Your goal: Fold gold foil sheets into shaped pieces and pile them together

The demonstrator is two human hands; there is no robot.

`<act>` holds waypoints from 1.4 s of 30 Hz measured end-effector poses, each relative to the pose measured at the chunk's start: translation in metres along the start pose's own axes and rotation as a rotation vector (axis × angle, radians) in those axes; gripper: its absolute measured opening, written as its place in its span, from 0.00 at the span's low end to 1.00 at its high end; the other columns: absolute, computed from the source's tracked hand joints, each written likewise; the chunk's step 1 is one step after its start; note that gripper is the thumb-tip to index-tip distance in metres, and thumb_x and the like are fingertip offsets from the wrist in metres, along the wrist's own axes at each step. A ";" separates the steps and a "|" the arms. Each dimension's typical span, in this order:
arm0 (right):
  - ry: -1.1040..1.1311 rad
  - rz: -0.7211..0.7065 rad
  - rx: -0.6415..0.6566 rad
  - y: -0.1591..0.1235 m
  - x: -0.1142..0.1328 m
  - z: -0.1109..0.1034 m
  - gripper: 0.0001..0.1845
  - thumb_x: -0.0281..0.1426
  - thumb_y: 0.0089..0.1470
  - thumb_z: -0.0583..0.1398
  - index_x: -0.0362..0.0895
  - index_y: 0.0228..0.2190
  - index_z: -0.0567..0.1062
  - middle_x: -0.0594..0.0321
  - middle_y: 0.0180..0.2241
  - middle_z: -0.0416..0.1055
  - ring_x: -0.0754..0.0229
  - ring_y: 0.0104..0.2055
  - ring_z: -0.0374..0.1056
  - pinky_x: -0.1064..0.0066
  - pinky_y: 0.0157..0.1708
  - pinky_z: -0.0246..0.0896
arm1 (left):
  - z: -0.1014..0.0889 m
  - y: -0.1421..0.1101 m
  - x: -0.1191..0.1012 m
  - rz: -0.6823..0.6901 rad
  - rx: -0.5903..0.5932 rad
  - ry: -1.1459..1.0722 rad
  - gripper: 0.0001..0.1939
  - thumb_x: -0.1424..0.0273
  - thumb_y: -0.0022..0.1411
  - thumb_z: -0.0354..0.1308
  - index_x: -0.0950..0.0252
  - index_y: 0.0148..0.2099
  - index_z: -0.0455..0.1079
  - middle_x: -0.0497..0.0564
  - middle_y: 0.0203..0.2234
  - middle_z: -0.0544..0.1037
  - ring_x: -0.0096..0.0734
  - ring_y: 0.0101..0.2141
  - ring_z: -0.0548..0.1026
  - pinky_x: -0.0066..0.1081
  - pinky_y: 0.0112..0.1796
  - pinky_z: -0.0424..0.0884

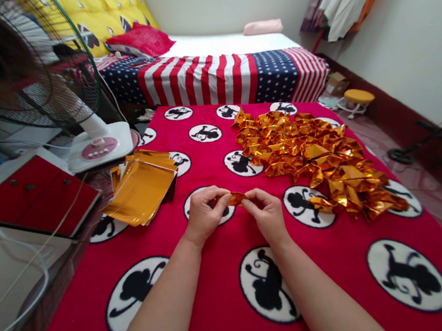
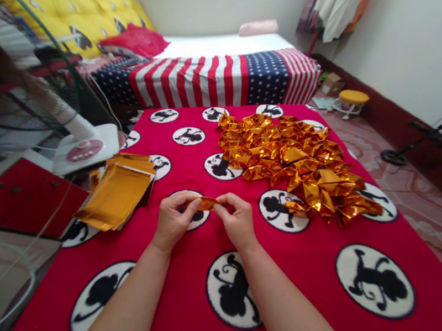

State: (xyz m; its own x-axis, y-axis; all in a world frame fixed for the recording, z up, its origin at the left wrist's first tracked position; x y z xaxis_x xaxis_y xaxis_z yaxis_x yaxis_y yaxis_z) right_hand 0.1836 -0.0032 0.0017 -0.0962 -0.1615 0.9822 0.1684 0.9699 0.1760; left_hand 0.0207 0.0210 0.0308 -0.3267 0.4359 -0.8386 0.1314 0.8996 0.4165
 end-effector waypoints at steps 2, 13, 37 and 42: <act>0.037 0.015 -0.028 0.000 -0.003 -0.003 0.06 0.34 0.51 0.63 0.44 0.27 0.76 0.66 0.25 0.71 0.63 0.27 0.64 0.72 0.29 0.59 | -0.001 0.000 0.007 -0.061 -0.018 -0.024 0.10 0.63 0.59 0.62 0.65 0.35 0.78 0.52 0.28 0.81 0.30 0.28 0.76 0.26 0.30 0.70; 0.089 0.044 -0.022 0.001 -0.006 -0.004 0.05 0.33 0.50 0.64 0.44 0.27 0.76 0.67 0.24 0.70 0.63 0.27 0.63 0.72 0.29 0.58 | -0.003 0.001 0.024 -0.197 -0.021 -0.157 0.11 0.64 0.57 0.63 0.67 0.29 0.76 0.48 0.20 0.77 0.24 0.20 0.71 0.23 0.22 0.65; -0.103 -0.081 0.022 0.000 0.015 0.001 0.09 0.34 0.54 0.61 0.44 0.25 0.74 0.66 0.24 0.70 0.63 0.27 0.65 0.72 0.29 0.60 | 0.016 -0.002 0.001 -0.049 0.192 -0.057 0.10 0.66 0.61 0.59 0.67 0.31 0.77 0.52 0.25 0.78 0.28 0.25 0.72 0.26 0.28 0.64; -0.079 -0.052 0.008 -0.002 0.013 0.000 0.09 0.35 0.53 0.61 0.44 0.25 0.74 0.65 0.24 0.71 0.62 0.28 0.66 0.72 0.30 0.62 | 0.017 -0.002 -0.004 -0.009 0.197 -0.053 0.11 0.67 0.62 0.57 0.66 0.30 0.77 0.51 0.24 0.78 0.29 0.26 0.73 0.27 0.30 0.66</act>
Point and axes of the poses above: each hand's wrist, its own y-axis towards the middle knuckle, its own z-axis out of the palm, x = y × z, the point moved 6 cm from there along y, towards the middle knuckle
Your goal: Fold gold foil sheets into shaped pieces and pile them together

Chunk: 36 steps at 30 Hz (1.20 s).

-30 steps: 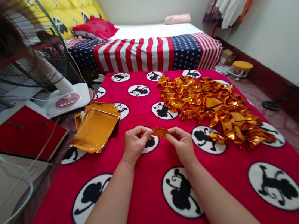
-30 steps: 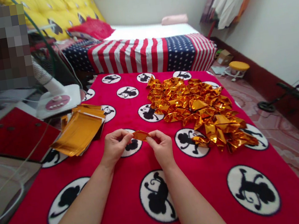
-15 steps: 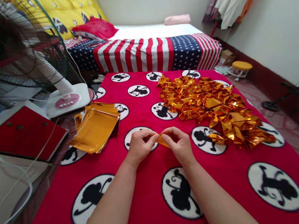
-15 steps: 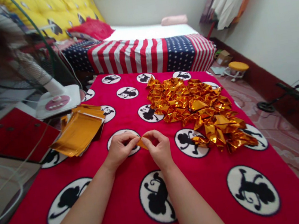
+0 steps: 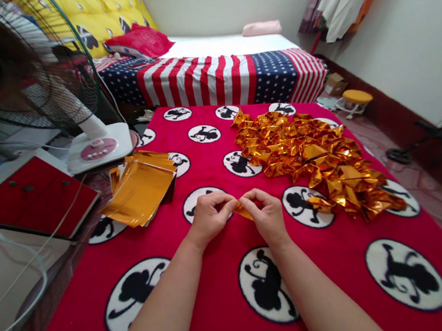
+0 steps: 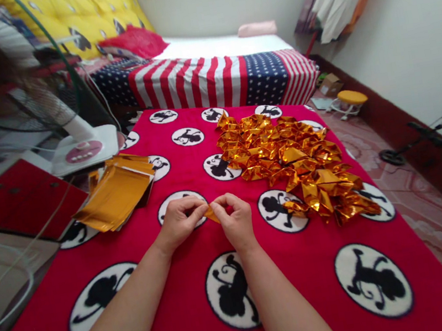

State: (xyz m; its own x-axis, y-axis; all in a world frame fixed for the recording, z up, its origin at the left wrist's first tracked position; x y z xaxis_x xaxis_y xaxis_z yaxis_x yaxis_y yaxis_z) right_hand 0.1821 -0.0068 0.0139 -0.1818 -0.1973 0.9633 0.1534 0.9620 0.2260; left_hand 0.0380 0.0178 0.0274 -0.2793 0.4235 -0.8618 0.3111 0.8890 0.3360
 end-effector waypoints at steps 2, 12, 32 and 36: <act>0.014 0.010 -0.011 0.000 -0.002 -0.001 0.09 0.35 0.53 0.61 0.44 0.25 0.75 0.65 0.24 0.71 0.62 0.28 0.66 0.72 0.30 0.62 | 0.000 0.000 0.001 -0.012 -0.009 -0.003 0.11 0.66 0.61 0.59 0.66 0.29 0.76 0.51 0.23 0.78 0.28 0.25 0.72 0.27 0.29 0.65; 0.071 0.040 -0.018 0.001 -0.006 -0.004 0.09 0.34 0.53 0.63 0.43 0.25 0.76 0.66 0.24 0.71 0.63 0.27 0.65 0.72 0.30 0.60 | -0.005 -0.003 0.016 -0.130 -0.117 -0.008 0.19 0.58 0.53 0.66 0.66 0.19 0.69 0.45 0.13 0.68 0.22 0.17 0.61 0.25 0.19 0.54; 0.280 0.110 -0.128 0.000 -0.018 -0.013 0.07 0.33 0.50 0.65 0.44 0.24 0.76 0.68 0.23 0.70 0.65 0.26 0.64 0.74 0.28 0.58 | -0.013 -0.002 0.023 -0.156 -0.122 -0.072 0.26 0.59 0.65 0.52 0.65 0.17 0.58 0.43 0.13 0.59 0.21 0.18 0.58 0.26 0.22 0.53; 0.286 0.127 -0.081 0.001 -0.019 -0.011 0.06 0.32 0.49 0.65 0.44 0.23 0.76 0.68 0.22 0.69 0.65 0.25 0.63 0.74 0.27 0.58 | -0.021 -0.005 0.025 -0.200 -0.250 -0.149 0.24 0.56 0.66 0.50 0.65 0.23 0.65 0.44 0.14 0.63 0.22 0.18 0.61 0.25 0.22 0.56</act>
Point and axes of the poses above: each hand's wrist, its own y-axis towards the middle knuckle, its own z-axis out of the palm, x = y × z, the point moved 6 cm from there along y, towards the middle knuckle
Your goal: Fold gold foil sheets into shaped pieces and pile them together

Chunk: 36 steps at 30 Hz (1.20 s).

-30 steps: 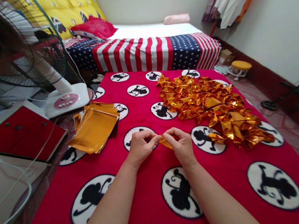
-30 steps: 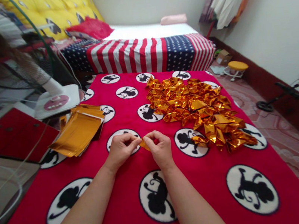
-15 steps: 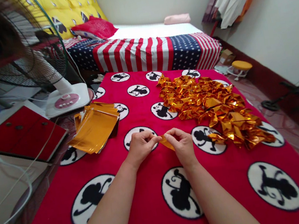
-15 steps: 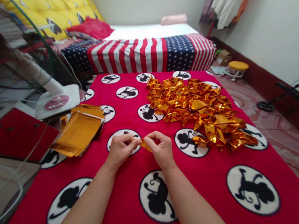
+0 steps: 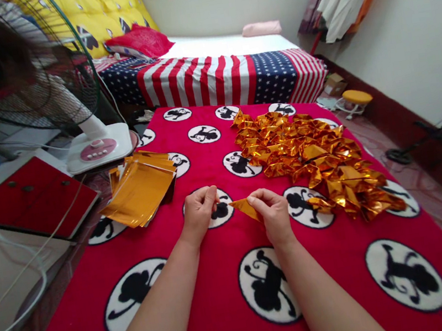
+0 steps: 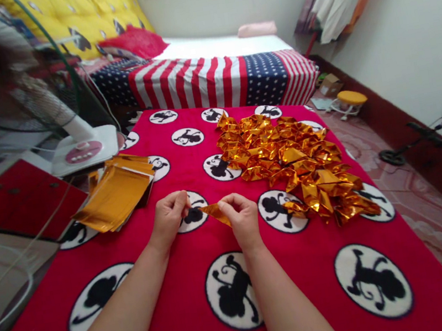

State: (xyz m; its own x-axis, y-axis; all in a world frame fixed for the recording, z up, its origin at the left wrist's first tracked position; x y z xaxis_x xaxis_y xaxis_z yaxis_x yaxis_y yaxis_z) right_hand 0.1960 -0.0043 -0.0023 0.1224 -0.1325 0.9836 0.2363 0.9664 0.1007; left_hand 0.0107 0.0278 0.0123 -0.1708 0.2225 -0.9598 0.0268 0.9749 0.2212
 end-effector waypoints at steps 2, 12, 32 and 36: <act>-0.026 0.019 0.073 -0.001 0.000 0.006 0.07 0.32 0.49 0.64 0.43 0.23 0.76 0.67 0.22 0.70 0.65 0.25 0.63 0.74 0.27 0.58 | 0.010 -0.002 -0.006 0.072 0.115 0.032 0.20 0.57 0.66 0.52 0.66 0.29 0.72 0.46 0.19 0.70 0.24 0.22 0.66 0.25 0.25 0.60; -0.016 0.022 0.160 -0.002 0.004 0.012 0.08 0.36 0.52 0.64 0.45 0.33 0.76 0.65 0.30 0.72 0.62 0.33 0.68 0.72 0.35 0.62 | 0.019 -0.002 -0.009 0.141 0.159 0.067 0.13 0.64 0.59 0.62 0.67 0.26 0.75 0.50 0.20 0.76 0.26 0.23 0.71 0.25 0.27 0.64; -0.335 -0.180 0.155 -0.008 0.016 0.019 0.08 0.34 0.55 0.61 0.44 0.27 0.76 0.65 0.25 0.73 0.63 0.27 0.65 0.71 0.30 0.59 | 0.013 -0.002 -0.013 0.079 0.127 0.042 0.11 0.62 0.55 0.66 0.66 0.33 0.78 0.51 0.26 0.80 0.27 0.26 0.74 0.24 0.27 0.67; -0.311 -0.158 0.172 -0.009 0.015 0.022 0.07 0.35 0.54 0.63 0.44 0.30 0.76 0.63 0.27 0.75 0.62 0.28 0.67 0.71 0.30 0.61 | 0.012 -0.002 -0.012 0.085 0.112 0.070 0.12 0.62 0.57 0.65 0.67 0.30 0.77 0.51 0.24 0.80 0.28 0.26 0.74 0.25 0.27 0.67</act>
Point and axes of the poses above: each hand's wrist, its own y-axis towards the middle knuckle, its own z-axis out of the palm, x = y × z, the point moved 6 cm from there along y, towards the middle knuckle
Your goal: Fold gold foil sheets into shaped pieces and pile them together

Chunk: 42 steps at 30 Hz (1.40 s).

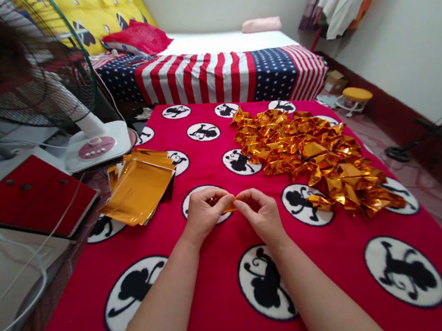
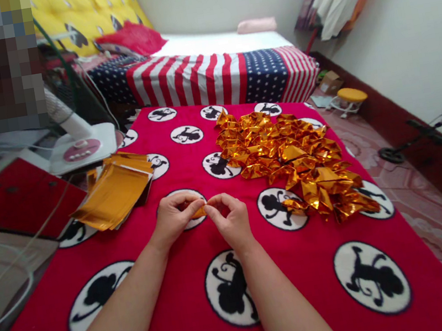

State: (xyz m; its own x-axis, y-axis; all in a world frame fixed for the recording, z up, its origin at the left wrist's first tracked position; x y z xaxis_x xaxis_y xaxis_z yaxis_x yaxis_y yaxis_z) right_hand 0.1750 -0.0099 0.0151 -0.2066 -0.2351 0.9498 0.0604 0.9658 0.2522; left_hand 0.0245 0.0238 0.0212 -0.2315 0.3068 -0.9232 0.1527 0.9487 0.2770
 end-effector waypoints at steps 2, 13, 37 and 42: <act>0.011 0.008 0.003 0.000 -0.001 0.001 0.07 0.35 0.54 0.63 0.44 0.30 0.76 0.63 0.27 0.75 0.62 0.28 0.67 0.71 0.30 0.61 | 0.001 0.000 -0.001 0.021 0.021 0.020 0.12 0.62 0.57 0.64 0.67 0.30 0.77 0.52 0.24 0.80 0.28 0.26 0.74 0.25 0.28 0.67; -0.002 -0.028 -0.010 0.000 0.005 0.001 0.08 0.33 0.54 0.62 0.44 0.25 0.75 0.65 0.25 0.71 0.63 0.28 0.65 0.71 0.31 0.58 | 0.003 -0.002 -0.008 0.099 0.014 0.085 0.11 0.64 0.59 0.63 0.66 0.29 0.76 0.51 0.24 0.79 0.29 0.26 0.74 0.26 0.30 0.67; 0.047 0.084 -0.080 0.000 -0.009 -0.006 0.14 0.39 0.54 0.62 0.44 0.23 0.73 0.69 0.19 0.63 0.66 0.22 0.55 0.73 0.24 0.50 | -0.001 0.001 0.009 -0.102 -0.018 -0.131 0.15 0.61 0.52 0.67 0.66 0.40 0.78 0.52 0.31 0.81 0.31 0.30 0.76 0.26 0.30 0.71; 0.129 0.127 -0.184 0.001 -0.011 -0.014 0.15 0.40 0.54 0.62 0.44 0.22 0.71 0.70 0.19 0.61 0.67 0.22 0.53 0.73 0.23 0.49 | 0.000 0.002 0.014 -0.135 0.035 -0.063 0.17 0.60 0.50 0.68 0.68 0.37 0.77 0.49 0.26 0.78 0.27 0.26 0.73 0.24 0.27 0.66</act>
State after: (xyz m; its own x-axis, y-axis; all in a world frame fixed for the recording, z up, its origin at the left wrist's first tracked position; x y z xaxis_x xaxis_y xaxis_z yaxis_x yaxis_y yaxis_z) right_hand 0.1912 -0.0080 0.0078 -0.0601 -0.1370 0.9887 0.2573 0.9550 0.1479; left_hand 0.0212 0.0303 0.0091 -0.1912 0.1703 -0.9667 0.1576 0.9774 0.1410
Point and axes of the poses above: each hand's wrist, its own y-axis towards the middle knuckle, its own z-axis out of the palm, x = y × z, the point moved 6 cm from there along y, towards the middle knuckle
